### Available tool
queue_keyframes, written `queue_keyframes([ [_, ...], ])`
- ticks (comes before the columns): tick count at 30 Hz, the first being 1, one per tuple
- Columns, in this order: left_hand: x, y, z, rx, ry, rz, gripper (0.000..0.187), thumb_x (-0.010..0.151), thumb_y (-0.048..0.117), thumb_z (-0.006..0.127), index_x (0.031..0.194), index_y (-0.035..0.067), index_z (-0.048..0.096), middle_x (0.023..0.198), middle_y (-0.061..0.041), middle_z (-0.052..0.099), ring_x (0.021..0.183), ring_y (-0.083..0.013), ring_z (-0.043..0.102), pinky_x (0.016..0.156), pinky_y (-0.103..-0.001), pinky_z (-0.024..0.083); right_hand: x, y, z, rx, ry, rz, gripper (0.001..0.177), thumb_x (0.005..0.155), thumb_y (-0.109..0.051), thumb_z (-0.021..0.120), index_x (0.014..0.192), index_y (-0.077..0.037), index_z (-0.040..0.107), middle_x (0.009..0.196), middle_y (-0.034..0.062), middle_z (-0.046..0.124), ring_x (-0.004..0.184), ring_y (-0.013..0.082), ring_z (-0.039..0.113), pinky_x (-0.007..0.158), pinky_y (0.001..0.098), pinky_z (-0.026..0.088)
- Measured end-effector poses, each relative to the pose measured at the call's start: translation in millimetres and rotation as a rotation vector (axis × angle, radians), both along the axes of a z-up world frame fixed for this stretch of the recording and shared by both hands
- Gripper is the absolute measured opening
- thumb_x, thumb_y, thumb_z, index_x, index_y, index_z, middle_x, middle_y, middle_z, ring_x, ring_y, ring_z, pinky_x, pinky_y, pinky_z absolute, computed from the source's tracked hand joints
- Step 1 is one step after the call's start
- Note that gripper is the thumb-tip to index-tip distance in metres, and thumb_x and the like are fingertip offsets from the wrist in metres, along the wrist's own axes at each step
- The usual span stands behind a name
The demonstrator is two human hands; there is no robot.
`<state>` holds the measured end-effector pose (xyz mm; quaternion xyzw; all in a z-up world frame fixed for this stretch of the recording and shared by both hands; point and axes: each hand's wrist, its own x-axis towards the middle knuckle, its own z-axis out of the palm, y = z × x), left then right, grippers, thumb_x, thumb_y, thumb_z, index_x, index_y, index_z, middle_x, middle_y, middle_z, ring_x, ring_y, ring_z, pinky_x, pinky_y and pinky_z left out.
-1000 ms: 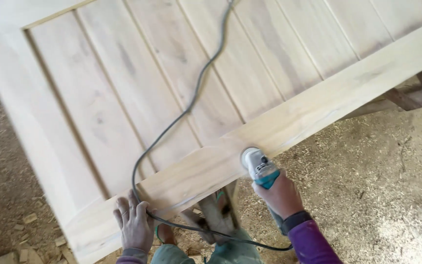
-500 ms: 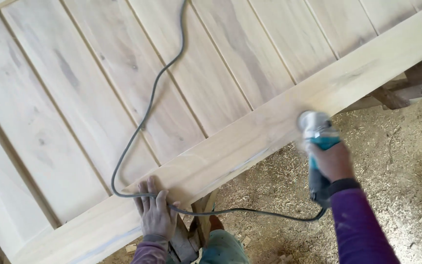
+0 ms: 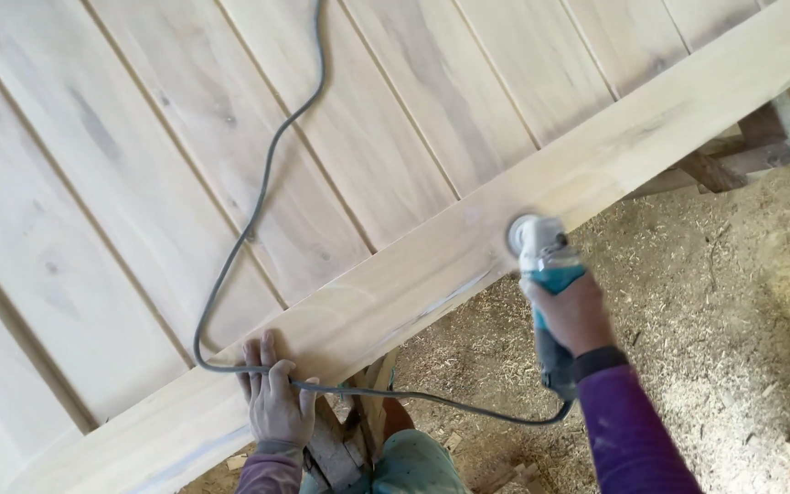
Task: Sand the surface and edges of a wooden door using a power sander.
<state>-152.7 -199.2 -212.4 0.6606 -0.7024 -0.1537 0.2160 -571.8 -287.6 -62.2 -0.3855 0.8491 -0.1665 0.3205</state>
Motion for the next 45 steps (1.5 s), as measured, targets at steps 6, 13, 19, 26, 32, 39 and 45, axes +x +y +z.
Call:
queue_keyframes([
  [6,6.5,-0.2,-4.5,-0.093,0.105,0.058,0.045,0.101,0.048,0.054,0.077,0.011,0.051,0.156,-0.019,0.049,0.154,-0.0431,0.03,0.128,-0.057,0.02,57.7,42.5,-20.2,0.047,-0.022,0.103,0.049,0.084,-0.033,0.075,0.117,-0.002,0.057,0.086,0.0093,0.074,0.064,0.0195,0.074,0.057,0.0369,0.067],
  [13,42.1,12.9,21.1,-0.099,0.319,0.135,0.048,0.107,0.048,0.048,0.084,0.006,0.056,0.151,-0.025,0.053,0.152,-0.0421,0.037,0.125,-0.052,0.03,139.0,79.5,-24.7,0.086,0.0,0.311,0.06,0.08,-0.04,0.078,0.116,0.001,0.052,0.083,0.0084,0.075,0.06,0.0177,0.074,0.055,0.0328,0.067],
  [19,93.5,47.9,4.7,-0.084,0.29,0.177,0.064,0.107,0.06,0.03,0.122,0.005,0.059,0.155,-0.031,0.044,0.155,-0.0436,0.03,0.128,-0.055,0.02,217.4,89.7,-28.0,0.196,0.034,0.577,0.07,0.082,-0.043,0.078,0.121,0.005,0.047,0.082,0.0095,0.073,0.061,0.0176,0.073,0.056,0.0314,0.065],
  [26,108.1,54.0,25.7,0.064,0.142,0.207,0.075,0.103,0.068,0.025,0.144,0.01,0.048,0.155,-0.029,0.043,0.156,-0.0406,0.025,0.13,-0.052,0.013,264.4,90.1,-19.4,0.065,0.145,0.969,0.075,0.08,-0.046,0.083,0.115,0.011,0.049,0.078,0.0157,0.07,0.06,0.0226,0.069,0.053,0.035,0.06],
  [32,80.5,37.0,-10.6,0.174,-0.1,0.127,0.089,0.098,0.073,0.014,0.158,0.01,0.032,0.162,-0.034,0.02,0.157,-0.0437,0.006,0.125,-0.053,-0.001,206.4,58.8,-18.3,0.232,0.103,0.804,0.061,0.085,-0.049,0.076,0.112,0.0,0.053,0.082,0.0085,0.072,0.058,0.0154,0.069,0.05,0.0299,0.061],
  [39,15.2,1.4,5.5,0.198,-0.231,0.12,0.084,0.096,0.074,0.016,0.16,0.02,0.022,0.165,-0.03,0.006,0.155,-0.0421,-0.004,0.124,-0.052,-0.008,76.3,16.6,-17.6,0.173,0.042,0.441,0.059,0.078,-0.042,0.079,0.112,-0.001,0.054,0.08,0.0082,0.075,0.059,0.0167,0.073,0.055,0.0329,0.067],
  [45,-19.6,-23.8,9.9,0.178,-0.261,0.047,0.082,0.097,0.072,0.024,0.16,0.019,0.022,0.165,-0.028,0.003,0.153,-0.0443,-0.003,0.123,-0.055,-0.006,-4.7,-17.2,-20.1,0.165,0.095,0.302,0.054,0.08,-0.04,0.078,0.117,-0.005,0.057,0.089,0.0091,0.076,0.069,0.0198,0.076,0.065,0.0376,0.067],
])
